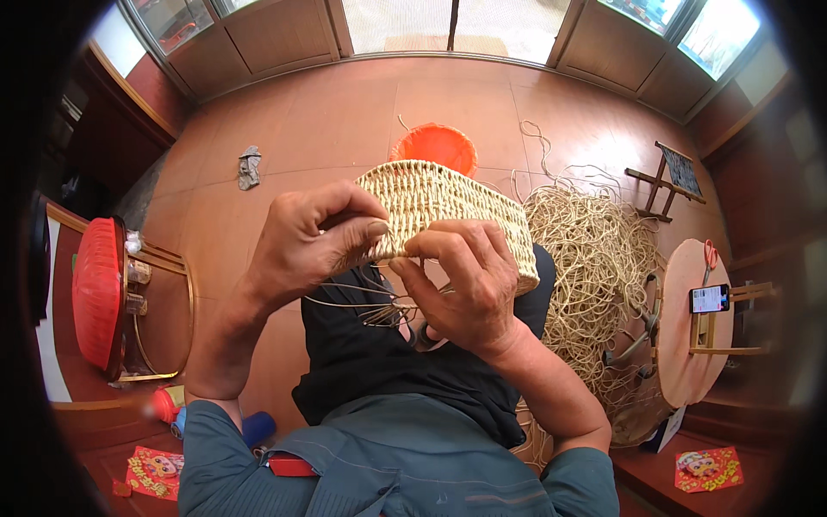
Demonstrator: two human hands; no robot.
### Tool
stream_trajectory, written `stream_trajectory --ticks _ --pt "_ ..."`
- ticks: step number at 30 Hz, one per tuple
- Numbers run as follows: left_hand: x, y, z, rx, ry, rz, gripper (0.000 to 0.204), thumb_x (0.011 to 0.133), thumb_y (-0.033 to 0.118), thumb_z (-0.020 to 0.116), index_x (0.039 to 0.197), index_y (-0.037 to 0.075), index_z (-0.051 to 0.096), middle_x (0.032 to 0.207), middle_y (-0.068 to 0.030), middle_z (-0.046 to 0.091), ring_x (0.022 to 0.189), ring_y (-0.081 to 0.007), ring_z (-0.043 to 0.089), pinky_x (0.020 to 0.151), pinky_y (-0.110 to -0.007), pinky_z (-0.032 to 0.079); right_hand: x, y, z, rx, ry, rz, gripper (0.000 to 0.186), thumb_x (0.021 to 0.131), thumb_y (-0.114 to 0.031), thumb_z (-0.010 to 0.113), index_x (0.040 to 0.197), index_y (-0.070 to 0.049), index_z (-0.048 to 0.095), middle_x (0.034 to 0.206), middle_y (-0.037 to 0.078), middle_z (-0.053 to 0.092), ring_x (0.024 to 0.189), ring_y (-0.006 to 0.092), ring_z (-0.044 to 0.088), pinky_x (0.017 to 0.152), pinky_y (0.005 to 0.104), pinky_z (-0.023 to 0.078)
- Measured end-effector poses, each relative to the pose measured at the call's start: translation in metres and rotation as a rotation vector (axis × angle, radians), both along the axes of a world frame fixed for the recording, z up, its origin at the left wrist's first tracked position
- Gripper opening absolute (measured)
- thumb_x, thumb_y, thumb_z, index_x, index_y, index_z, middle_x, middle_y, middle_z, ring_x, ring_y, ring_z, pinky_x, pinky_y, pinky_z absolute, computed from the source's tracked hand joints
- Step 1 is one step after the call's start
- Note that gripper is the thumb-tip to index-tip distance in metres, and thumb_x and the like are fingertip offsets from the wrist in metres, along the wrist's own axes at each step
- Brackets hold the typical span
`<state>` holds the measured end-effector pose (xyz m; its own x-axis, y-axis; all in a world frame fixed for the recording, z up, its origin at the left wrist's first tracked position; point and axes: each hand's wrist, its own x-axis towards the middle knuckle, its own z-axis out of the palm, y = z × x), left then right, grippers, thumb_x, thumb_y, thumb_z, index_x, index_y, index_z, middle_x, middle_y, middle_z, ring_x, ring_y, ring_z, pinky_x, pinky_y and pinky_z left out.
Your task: The person is weaving a wicker basket, focusing on building up the sides and bottom structure using long strands of material.
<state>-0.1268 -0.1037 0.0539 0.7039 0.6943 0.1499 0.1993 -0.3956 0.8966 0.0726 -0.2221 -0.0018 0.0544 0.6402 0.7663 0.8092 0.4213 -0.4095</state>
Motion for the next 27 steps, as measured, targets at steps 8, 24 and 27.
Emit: stream_trajectory --ticks 8,24,27 --pt "0.011 0.018 0.018 -0.129 0.201 -0.129 0.011 0.099 0.009 0.077 0.101 -0.003 0.076 0.082 -0.0005 0.071 0.077 -0.0067 0.065 0.069 -0.03 0.054 0.005 -0.01 0.006 -0.047 -0.034 0.036 0.036 0.079 -0.01 0.097 0.108 -0.013 0.076 0.1 0.002 0.073 0.09 0.0233 0.069 0.08 0.0381 0.054" --pt "0.025 0.012 0.0 0.704 -0.041 0.11 0.013 0.092 0.011 0.083 0.096 0.003 0.073 0.089 -0.0126 0.074 0.083 -0.0297 0.07 0.077 -0.041 0.055 0.007 -0.019 0.025 -0.174 -0.106 0.051 0.031 0.079 -0.011 0.096 0.108 -0.014 0.085 0.094 0.001 0.069 0.083 0.0204 0.064 0.075 0.0356 0.05" --pt "0.012 0.001 -0.005 0.962 -0.135 0.267 0.016 0.088 0.009 0.088 0.098 0.008 0.076 0.099 -0.0095 0.074 0.093 -0.0302 0.069 0.083 -0.041 0.054 0.007 -0.02 0.025 -0.162 -0.106 0.046 0.03 0.08 -0.011 0.095 0.108 -0.014 0.085 0.095 0.002 0.068 0.083 0.0205 0.064 0.075 0.0357 0.05"
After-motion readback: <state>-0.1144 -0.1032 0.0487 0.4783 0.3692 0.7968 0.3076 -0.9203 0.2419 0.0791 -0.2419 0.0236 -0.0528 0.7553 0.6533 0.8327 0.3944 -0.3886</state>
